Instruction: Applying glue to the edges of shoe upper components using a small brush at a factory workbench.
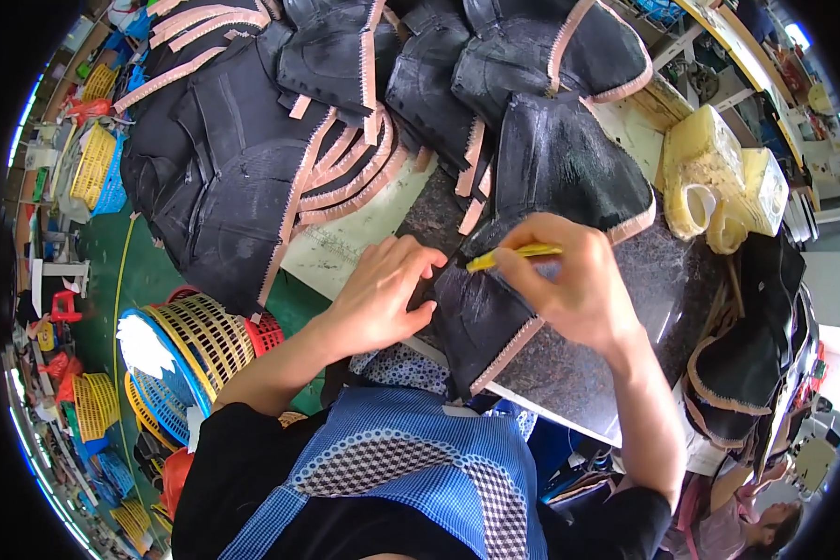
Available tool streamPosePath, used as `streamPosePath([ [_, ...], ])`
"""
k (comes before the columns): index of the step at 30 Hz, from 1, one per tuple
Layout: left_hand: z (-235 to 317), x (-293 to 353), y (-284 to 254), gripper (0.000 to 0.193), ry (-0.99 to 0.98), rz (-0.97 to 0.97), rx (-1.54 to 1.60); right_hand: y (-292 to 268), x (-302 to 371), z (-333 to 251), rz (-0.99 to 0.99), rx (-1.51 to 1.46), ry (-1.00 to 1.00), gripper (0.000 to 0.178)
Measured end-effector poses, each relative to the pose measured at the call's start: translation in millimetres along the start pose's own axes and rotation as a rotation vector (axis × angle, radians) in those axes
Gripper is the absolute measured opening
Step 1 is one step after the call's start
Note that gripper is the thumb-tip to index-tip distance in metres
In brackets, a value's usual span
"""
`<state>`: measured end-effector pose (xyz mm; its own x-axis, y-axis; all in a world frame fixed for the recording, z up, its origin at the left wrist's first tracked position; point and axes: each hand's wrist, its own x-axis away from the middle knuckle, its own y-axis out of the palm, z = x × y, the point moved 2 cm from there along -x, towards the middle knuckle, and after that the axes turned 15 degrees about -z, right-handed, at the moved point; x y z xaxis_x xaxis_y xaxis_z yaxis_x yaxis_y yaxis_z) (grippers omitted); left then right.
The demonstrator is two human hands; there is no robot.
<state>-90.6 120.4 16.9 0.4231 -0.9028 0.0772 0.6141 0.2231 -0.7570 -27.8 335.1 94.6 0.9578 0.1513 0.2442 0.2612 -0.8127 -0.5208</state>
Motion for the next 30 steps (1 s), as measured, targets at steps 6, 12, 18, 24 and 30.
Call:
streamPosePath([
  [6, -5, 0, 1, 0.021, 0.035, 0.002, -0.036, -24, 9, -1, -0.169, 0.225, 0.18, 0.014],
  [12, 1, 1, -3, 0.02, 0.06, 0.042, -0.048, -32, 18, 22, -0.061, 0.143, 0.303, 0.016],
  [18, -1, 7, 3, 0.013, -0.005, -0.018, 0.478, 8, 30, -8, 0.034, -0.007, -0.342, 0.008],
  [24, -7, 17, 11, 0.018, -0.065, -0.031, 0.925, 6, 63, 28, 0.022, -0.122, 0.1, 0.013],
  [30, 1, 12, -3, 0.029, -0.064, -0.116, 1.058, 21, 46, 19, 0.306, -0.753, -0.07, 0.032],
])
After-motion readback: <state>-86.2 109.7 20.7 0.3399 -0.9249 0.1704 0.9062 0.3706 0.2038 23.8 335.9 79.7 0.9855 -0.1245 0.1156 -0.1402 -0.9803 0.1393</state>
